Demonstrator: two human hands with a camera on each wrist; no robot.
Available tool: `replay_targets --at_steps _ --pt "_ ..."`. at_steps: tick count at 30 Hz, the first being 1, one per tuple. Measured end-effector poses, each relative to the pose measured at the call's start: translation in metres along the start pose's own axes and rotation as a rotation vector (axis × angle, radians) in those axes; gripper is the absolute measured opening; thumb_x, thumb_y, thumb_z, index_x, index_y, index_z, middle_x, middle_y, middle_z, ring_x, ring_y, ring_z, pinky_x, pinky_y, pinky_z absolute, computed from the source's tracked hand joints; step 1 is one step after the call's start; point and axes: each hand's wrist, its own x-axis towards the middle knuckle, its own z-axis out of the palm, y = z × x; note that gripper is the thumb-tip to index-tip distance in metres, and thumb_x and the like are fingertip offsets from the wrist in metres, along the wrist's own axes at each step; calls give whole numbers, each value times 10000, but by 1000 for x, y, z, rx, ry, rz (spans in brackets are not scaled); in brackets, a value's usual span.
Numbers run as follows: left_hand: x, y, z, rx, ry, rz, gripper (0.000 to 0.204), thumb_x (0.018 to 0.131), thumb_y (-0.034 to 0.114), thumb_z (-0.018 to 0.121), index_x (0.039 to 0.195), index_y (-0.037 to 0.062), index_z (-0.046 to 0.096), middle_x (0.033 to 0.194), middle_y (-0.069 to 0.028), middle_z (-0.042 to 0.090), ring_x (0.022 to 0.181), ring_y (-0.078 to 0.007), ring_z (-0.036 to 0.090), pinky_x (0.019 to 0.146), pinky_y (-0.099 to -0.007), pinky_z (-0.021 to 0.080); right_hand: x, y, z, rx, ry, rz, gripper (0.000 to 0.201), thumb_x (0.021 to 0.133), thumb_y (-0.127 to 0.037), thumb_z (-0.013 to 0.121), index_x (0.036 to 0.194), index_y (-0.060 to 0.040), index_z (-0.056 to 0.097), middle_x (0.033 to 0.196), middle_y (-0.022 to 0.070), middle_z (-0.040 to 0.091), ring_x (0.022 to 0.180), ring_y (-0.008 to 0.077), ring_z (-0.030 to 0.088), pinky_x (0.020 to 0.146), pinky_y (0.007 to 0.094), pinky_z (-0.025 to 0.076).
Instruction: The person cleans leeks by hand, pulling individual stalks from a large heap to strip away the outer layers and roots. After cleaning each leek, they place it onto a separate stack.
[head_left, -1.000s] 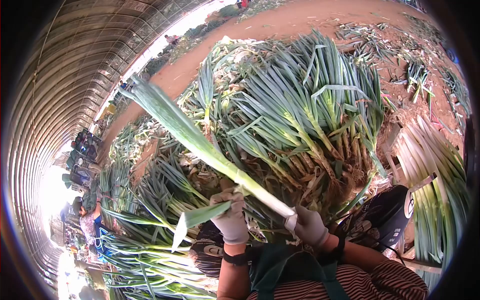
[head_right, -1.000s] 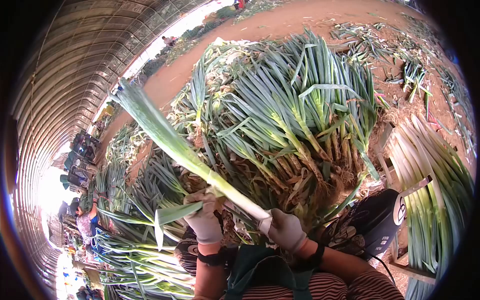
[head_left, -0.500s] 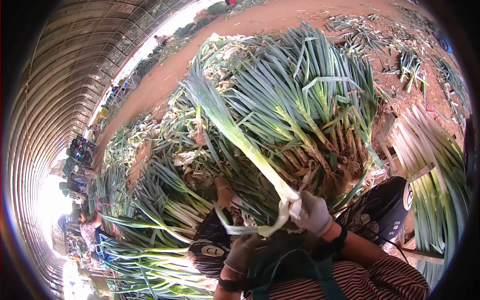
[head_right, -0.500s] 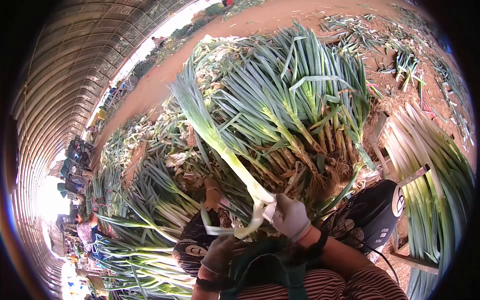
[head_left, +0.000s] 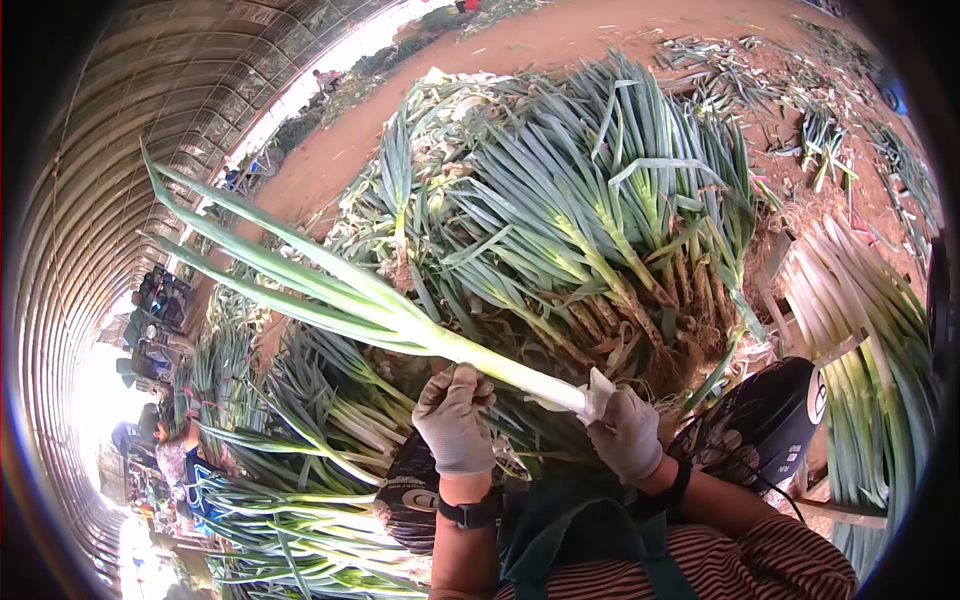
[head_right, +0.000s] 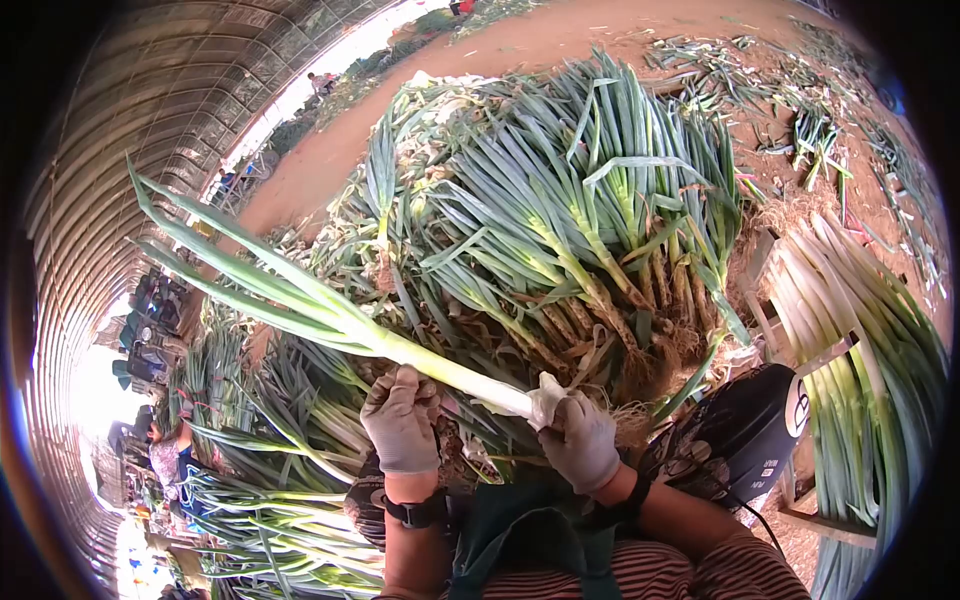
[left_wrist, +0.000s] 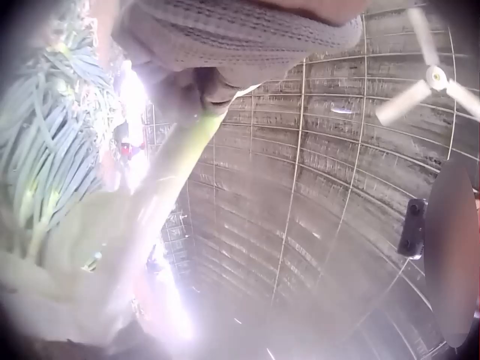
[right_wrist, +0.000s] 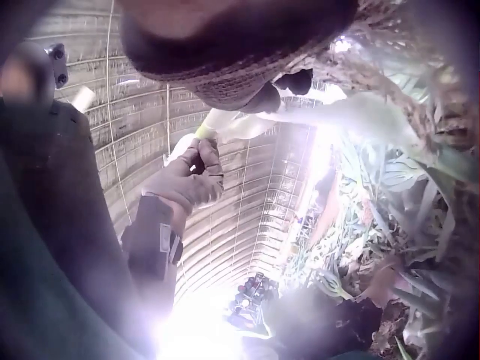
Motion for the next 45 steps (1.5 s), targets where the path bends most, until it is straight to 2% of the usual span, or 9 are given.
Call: replay_targets --at_steps 16,19,27,31,34,35,37,42,45 --pt "9 -10 -4 377 -31 198 102 849 13 673 780 9 598 658 14 548 560 -49 495 492 -220 432 4 -3 -1 -37 30 -24 361 596 -60 762 887 -48 547 778 108 558 674 315 602 561 423 471" --pt "14 -28 -11 680 -105 727 89 832 -29 667 783 -7 596 656 6 538 559 -43 478 498 -213 423 2 2 4 20 58 -40 327 617 -60 752 875 -46 552 786 119 576 691 324 610 576 421 481" --pt "-90 -29 0 711 -1340 383 98 764 48 727 822 54 648 883 -109 678 744 -229 673 639 -303 523 12 9 3 291 -76 156 273 751 -148 746 911 -15 570 785 178 630 714 368 634 605 382 497" --pt "-66 1 -12 558 -1118 260 128 771 106 735 787 25 637 827 -105 684 715 -214 657 637 -321 518 15 9 -7 414 -171 145 267 791 -155 750 938 -1 589 856 137 663 733 227 659 654 322 511" --pt "-33 13 -38 297 -286 -74 276 929 262 589 1030 17 665 850 -42 647 736 -122 598 639 -281 504 17 3 -14 677 -277 238 249 838 -132 729 994 26 616 898 57 667 792 78 592 725 266 504" --pt "-11 8 -40 212 -294 124 442 931 405 588 1147 21 613 937 -44 624 802 -123 584 639 -275 498 16 -2 -17 706 -304 238 253 843 -128 722 1011 30 619 910 61 669 806 80 597 739 265 502" --pt "24 17 -38 25 -355 -27 669 895 531 597 1314 24 475 1039 -45 586 858 -171 579 749 -332 506 14 -13 -13 757 -370 241 264 852 -119 708 1047 39 624 933 70 673 835 85 607 766 261 500" --pt "72 19 -26 -233 -165 -59 328 935 399 602 989 76 591 738 9 515 629 -123 492 593 -293 416 36 -21 -30 404 -645 -114 316 832 -40 654 1142 8 615 1007 161 678 906 237 671 815 310 522" --pt "79 14 -31 -279 -70 -42 285 931 371 617 923 87 589 656 20 480 541 -111 446 526 -287 374 63 -12 -76 165 -412 161 299 830 -73 656 1117 2 621 1034 200 651 933 302 658 842 369 519"
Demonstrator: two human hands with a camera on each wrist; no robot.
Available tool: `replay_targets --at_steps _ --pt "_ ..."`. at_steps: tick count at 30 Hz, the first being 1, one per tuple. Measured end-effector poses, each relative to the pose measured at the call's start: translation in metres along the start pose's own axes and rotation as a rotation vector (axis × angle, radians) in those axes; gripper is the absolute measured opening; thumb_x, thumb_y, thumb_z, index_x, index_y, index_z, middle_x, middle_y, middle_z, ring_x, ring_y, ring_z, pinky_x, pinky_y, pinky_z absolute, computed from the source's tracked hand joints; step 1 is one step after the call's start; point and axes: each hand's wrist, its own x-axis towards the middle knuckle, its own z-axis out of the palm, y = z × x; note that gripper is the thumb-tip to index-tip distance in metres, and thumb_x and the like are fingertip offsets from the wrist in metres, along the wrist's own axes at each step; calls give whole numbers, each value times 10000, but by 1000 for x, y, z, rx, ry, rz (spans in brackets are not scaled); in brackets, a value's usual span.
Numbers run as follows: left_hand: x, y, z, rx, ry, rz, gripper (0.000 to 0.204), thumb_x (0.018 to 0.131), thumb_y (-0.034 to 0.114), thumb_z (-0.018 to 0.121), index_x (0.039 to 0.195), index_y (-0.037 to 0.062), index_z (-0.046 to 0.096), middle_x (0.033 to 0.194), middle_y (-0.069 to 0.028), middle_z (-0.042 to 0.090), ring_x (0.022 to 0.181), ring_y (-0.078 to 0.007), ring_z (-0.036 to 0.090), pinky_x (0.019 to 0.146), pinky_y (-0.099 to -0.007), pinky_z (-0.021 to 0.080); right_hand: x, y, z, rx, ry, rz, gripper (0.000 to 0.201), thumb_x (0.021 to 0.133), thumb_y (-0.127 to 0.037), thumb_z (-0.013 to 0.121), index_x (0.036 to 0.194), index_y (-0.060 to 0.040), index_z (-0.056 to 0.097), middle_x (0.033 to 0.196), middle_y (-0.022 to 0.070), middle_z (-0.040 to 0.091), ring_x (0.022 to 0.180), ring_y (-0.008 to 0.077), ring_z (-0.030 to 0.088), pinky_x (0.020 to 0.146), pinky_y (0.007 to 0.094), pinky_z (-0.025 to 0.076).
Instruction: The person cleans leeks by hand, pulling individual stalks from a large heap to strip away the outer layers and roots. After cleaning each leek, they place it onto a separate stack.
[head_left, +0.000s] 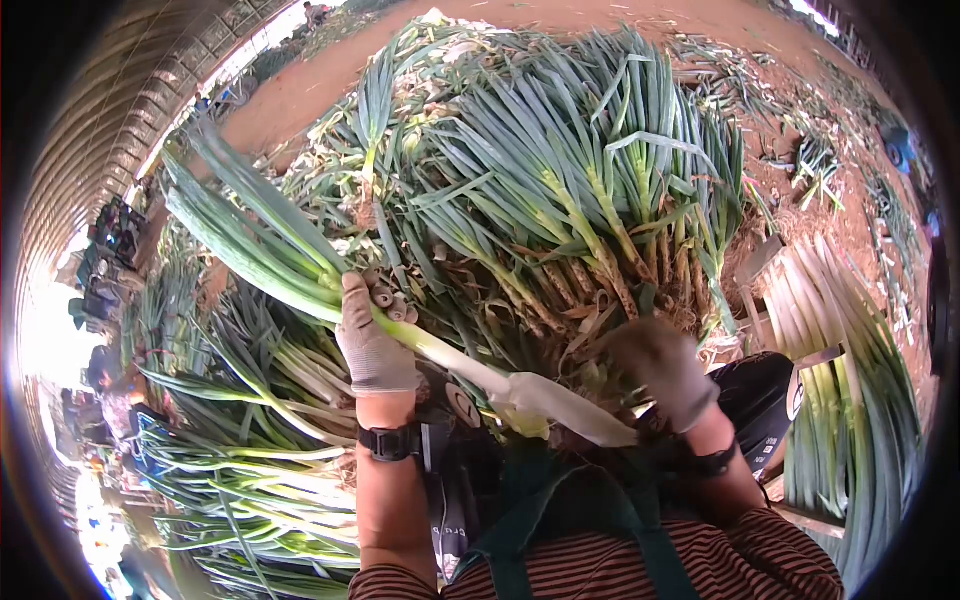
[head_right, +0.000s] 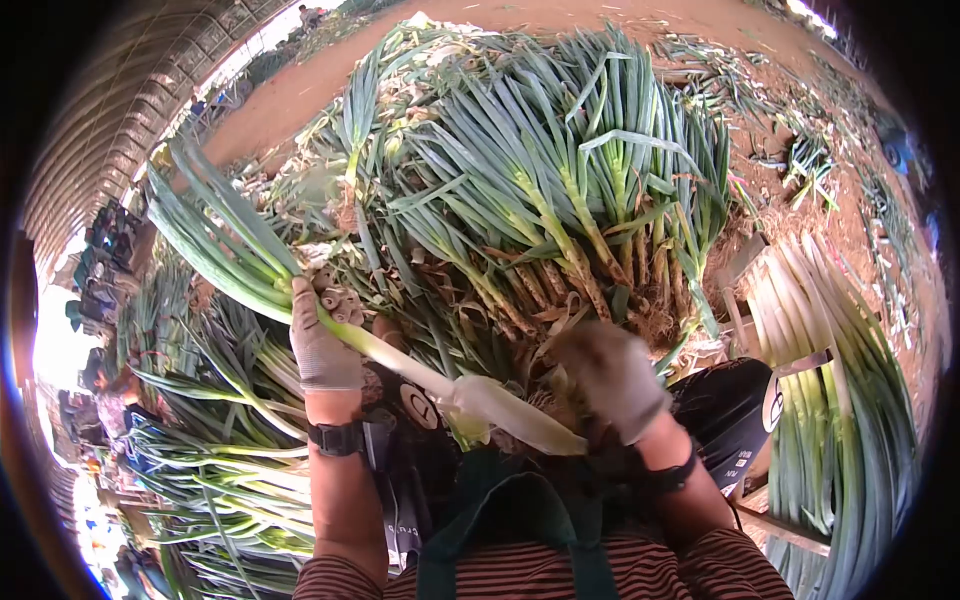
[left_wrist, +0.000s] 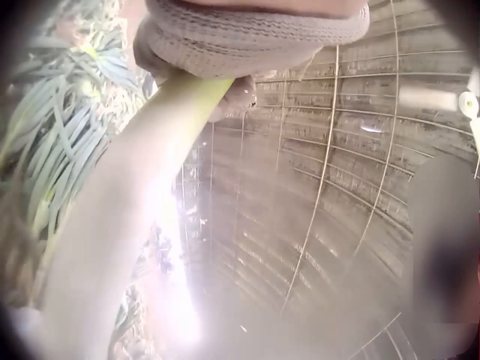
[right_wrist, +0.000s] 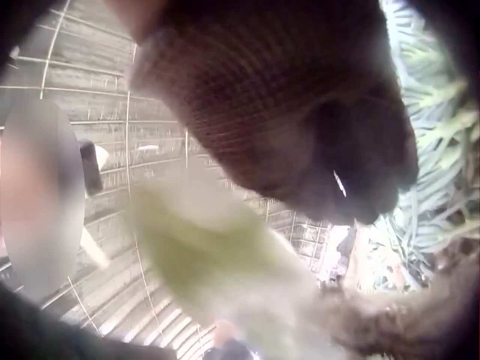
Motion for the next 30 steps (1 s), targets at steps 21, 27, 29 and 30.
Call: replay_targets --at_steps 21,27,29,30 --pt "31 8 -120 -201 351 -58 227 925 327 630 830 141 539 605 41 485 496 -88 429 476 -235 380 -51 13 4 -845 -642 -368 183 881 -235 544 969 -100 630 710 53 668 572 272 657 499 392 496" --pt "22 6 -136 -453 134 -105 333 959 351 565 1001 20 562 637 49 469 533 -66 442 529 -233 414 -22 -17 -39 -714 -377 -523 382 850 -251 643 1170 -46 599 978 137 670 888 296 662 735 374 524" --pt "21 -5 -124 -518 -35 -75 361 956 365 565 1016 9 560 644 52 470 548 -60 449 557 -252 424 13 -48 -10 -323 -336 -670 457 844 -219 676 1227 -1 553 1037 172 658 950 326 646 808 394 520" --pt "19 -9 -116 -584 -87 -120 356 955 381 563 992 27 552 640 56 458 550 -62 445 562 -264 420 28 -59 10 -157 -335 -724 480 852 -203 679 1250 20 529 1040 184 657 943 346 644 824 409 519"
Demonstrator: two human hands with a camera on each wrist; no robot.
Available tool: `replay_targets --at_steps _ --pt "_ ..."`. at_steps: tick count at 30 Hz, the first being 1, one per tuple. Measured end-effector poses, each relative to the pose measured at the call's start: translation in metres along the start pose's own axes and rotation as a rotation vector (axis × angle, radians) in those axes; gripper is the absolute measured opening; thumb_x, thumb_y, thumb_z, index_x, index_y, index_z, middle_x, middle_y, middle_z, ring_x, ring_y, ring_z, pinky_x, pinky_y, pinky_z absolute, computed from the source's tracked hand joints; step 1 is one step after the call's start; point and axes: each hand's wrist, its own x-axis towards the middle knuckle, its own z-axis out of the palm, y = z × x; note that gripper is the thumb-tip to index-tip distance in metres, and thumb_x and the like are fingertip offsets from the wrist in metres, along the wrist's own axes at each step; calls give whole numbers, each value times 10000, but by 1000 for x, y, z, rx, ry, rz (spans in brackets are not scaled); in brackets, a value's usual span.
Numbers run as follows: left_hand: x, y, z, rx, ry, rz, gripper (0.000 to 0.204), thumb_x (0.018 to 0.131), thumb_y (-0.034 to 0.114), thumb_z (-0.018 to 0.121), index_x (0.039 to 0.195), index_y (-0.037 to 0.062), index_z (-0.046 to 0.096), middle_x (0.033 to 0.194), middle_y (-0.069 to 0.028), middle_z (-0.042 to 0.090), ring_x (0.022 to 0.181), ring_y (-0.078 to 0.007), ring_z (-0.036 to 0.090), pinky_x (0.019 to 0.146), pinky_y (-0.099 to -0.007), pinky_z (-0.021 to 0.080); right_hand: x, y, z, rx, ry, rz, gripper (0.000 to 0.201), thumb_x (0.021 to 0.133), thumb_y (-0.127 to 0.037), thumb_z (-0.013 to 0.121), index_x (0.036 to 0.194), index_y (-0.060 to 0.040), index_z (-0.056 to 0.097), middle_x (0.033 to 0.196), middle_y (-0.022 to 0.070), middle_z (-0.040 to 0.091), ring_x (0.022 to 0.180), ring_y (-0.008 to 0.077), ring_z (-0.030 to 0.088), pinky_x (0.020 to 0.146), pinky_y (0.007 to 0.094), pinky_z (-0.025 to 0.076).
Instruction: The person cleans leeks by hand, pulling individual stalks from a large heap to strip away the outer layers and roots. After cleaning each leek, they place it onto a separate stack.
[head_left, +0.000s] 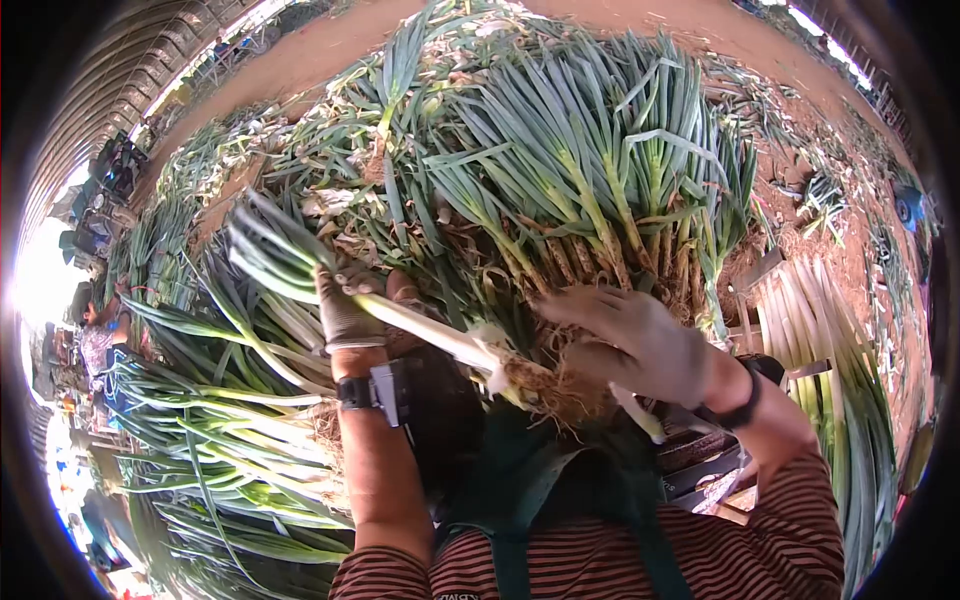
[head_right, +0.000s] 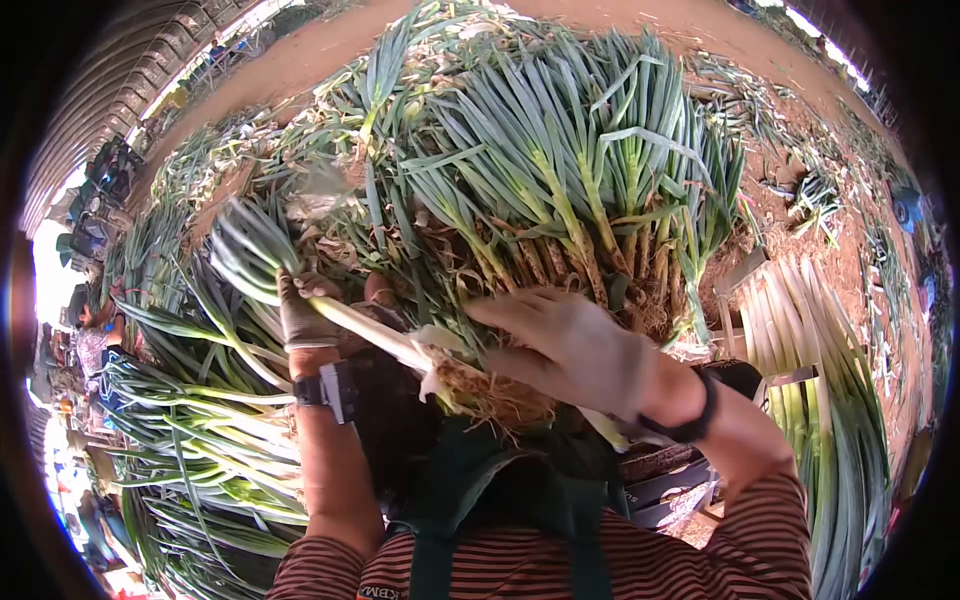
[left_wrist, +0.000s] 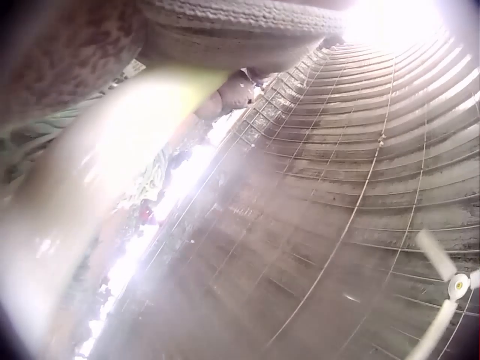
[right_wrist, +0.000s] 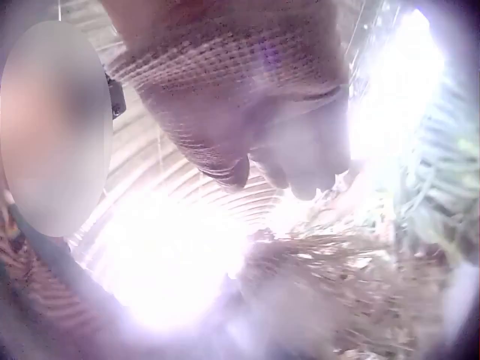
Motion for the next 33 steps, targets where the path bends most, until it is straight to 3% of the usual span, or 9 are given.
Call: replay_targets --at_steps 2,7,16,17,19,22,24,28,33 --pt "2 -15 -3 -92 -36 -30 382 961 395 549 980 13 551 634 58 443 548 -64 435 559 -254 411 41 11 34 107 29 -62 564 934 -336 598 1322 47 454 1075 213 634 952 331 656 932 431 488" --pt "12 -30 -20 -312 -111 -144 470 950 470 541 973 2 572 649 49 445 538 -68 414 523 -254 392 81 15 77 838 -642 579 637 972 -559 394 1149 33 548 894 121 658 820 169 655 753 301 531" --pt "4 -7 -5 49 184 -123 410 940 459 563 922 50 536 642 61 455 545 -67 443 543 -258 410 -17 -27 84 1335 -50 898 462 1019 -413 420 909 -1 597 785 52 612 695 108 583 615 287 479" --pt "2 -8 0 159 225 -69 396 934 447 578 906 57 517 636 69 458 543 -65 446 555 -257 406 -41 -20 72 630 -120 562 383 1021 -350 427 975 -22 620 753 54 606 728 137 585 669 296 465" --pt "17 11 -22 27 190 -152 373 926 431 596 779 102 502 610 63 453 527 -76 446 571 -272 420 -77 -25 43 470 -360 416 260 981 -274 492 971 -48 621 753 75 611 718 175 597 673 306 457" --pt "24 41 -54 -121 172 -207 377 922 432 595 746 111 504 607 57 470 530 -89 465 584 -282 438 -126 -44 -2 537 -409 419 257 919 -303 593 984 -55 608 707 93 595 710 216 605 708 336 466" --pt "22 36 -54 -36 238 -74 373 925 430 592 769 104 500 602 38 461 523 -112 462 568 -286 445 -99 -64 -15 -18 -484 562 323 870 -333 651 1024 -55 591 749 91 593 729 215 608 700 346 477" --pt "11 8 -18 156 392 115 349 944 421 565 839 96 493 595 -1 436 523 -157 450 534 -292 452 -50 -66 -7 -545 -29 59 530 771 -391 732 1132 -51 544 884 106 586 778 229 610 653 340 497" --pt "-4 -19 23 175 464 85 309 945 452 553 868 163 478 624 9 430 491 -123 422 450 -276 416 16 -54 53 -898 -88 -108 323 834 -295 609 1056 -64 569 839 79 542 782 226 591 679 335 498"
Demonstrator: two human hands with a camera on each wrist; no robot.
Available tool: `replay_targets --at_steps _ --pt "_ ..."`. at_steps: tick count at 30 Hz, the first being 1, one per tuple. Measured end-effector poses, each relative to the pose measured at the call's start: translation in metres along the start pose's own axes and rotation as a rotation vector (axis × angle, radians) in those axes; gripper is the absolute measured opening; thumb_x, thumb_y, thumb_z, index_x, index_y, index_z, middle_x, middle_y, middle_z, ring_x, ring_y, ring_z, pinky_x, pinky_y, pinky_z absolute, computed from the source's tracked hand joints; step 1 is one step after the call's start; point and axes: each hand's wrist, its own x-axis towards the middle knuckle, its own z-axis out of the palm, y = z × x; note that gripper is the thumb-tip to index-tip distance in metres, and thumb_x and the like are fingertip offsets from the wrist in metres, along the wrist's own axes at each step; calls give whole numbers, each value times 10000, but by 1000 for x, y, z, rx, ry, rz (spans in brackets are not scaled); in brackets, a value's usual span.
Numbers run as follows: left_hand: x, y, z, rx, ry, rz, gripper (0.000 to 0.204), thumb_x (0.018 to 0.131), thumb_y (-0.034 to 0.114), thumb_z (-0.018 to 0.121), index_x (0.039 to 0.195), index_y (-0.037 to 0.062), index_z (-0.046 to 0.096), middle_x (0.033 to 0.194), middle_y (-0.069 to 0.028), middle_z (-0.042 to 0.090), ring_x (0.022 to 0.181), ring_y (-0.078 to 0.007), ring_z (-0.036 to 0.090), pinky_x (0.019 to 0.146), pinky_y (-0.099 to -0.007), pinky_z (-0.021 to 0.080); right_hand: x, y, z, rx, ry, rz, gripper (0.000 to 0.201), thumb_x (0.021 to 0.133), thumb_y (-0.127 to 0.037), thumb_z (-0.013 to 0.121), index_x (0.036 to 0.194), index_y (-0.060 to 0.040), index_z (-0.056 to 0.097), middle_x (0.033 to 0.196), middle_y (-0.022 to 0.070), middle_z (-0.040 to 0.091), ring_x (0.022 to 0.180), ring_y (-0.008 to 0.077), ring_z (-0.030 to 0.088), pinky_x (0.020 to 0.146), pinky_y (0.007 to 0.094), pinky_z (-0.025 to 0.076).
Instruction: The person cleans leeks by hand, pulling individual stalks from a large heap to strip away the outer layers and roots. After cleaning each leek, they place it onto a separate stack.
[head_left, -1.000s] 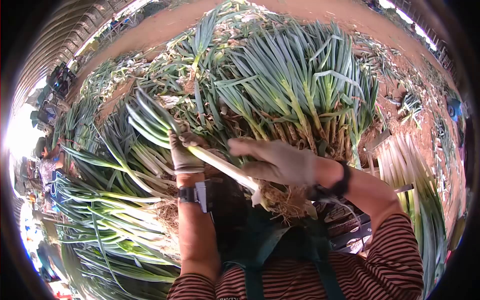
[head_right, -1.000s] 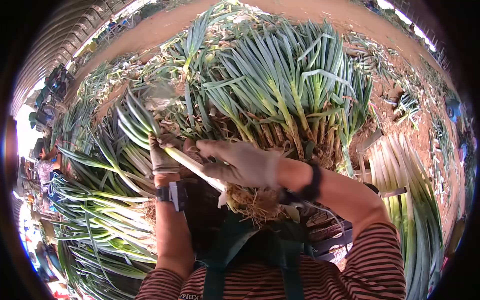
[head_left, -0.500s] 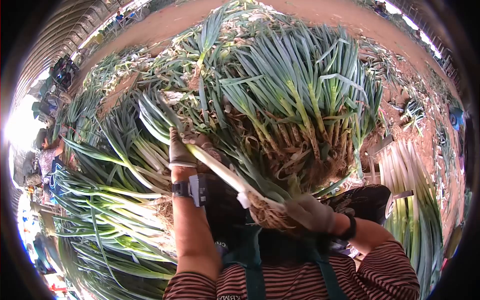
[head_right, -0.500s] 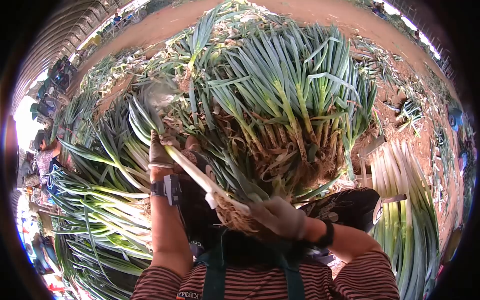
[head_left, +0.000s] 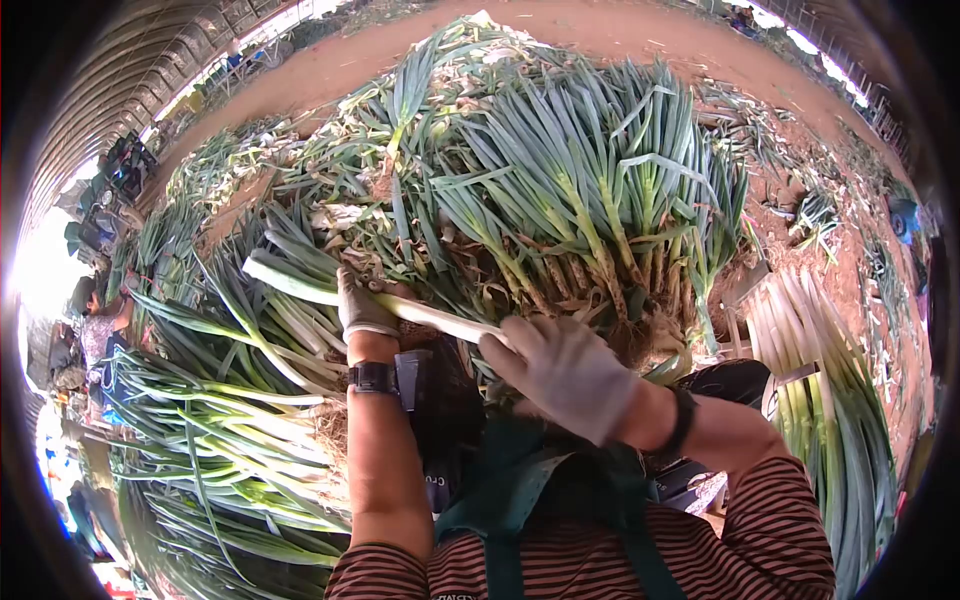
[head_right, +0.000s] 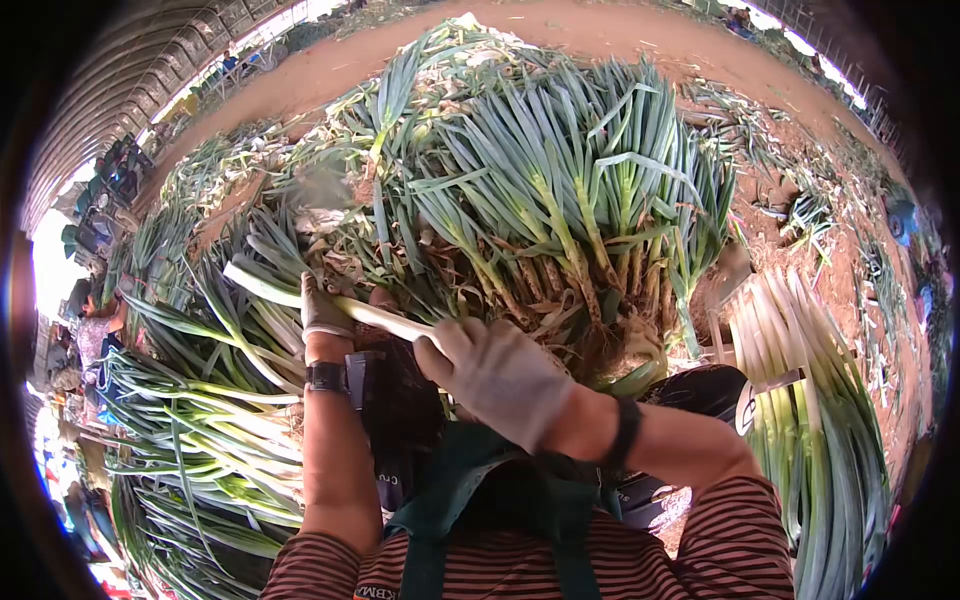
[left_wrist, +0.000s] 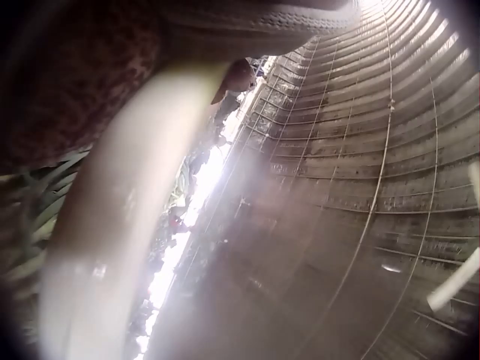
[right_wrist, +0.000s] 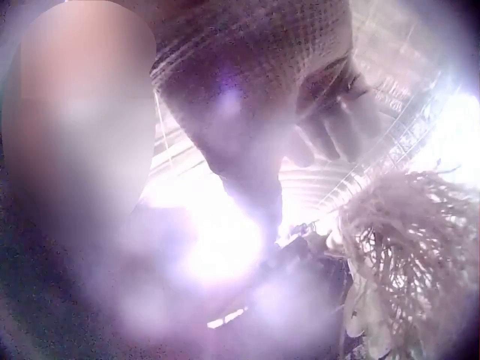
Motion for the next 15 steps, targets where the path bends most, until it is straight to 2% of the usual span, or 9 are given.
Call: replay_targets --at_steps 1,4,7,10,13,15 --pt "-9 -1 5 -22 23 -23 298 948 448 549 870 170 475 629 12 421 492 -121 419 445 -279 415 6 -3 17 -149 -10 -38 264 845 -262 584 1015 -60 574 830 74 537 768 213 588 677 337 499" --pt "11 1 -5 8 24 33 305 954 462 525 867 176 465 629 25 392 488 -128 409 433 -304 409 13 -4 50 -208 -90 -85 128 833 -162 548 910 -60 556 774 70 542 687 192 590 594 324 501" --pt "6 6 -4 72 76 88 322 937 478 544 860 175 467 643 32 405 486 -133 409 432 -340 420 6 -5 46 -232 -147 -135 110 841 -160 544 896 -65 556 683 52 531 570 188 588 477 324 481" --pt "-6 9 3 124 85 113 304 914 461 580 851 180 484 671 28 434 513 -130 426 457 -364 433 -4 8 50 -125 -131 -227 117 849 -152 535 913 -60 567 628 47 530 490 182 582 394 319 449" --pt "-19 13 7 187 89 164 263 934 433 563 875 179 523 680 27 444 557 -124 447 505 -343 436 -22 13 19 168 -214 -199 158 914 -157 507 963 -55 616 647 29 576 477 181 598 376 341 458" --pt "5 24 -18 154 -3 182 238 949 410 551 904 177 544 690 28 455 578 -115 452 533 -321 434 -59 11 7 133 -275 -166 186 933 -174 499 981 -61 639 666 21 600 478 178 606 361 325 450"
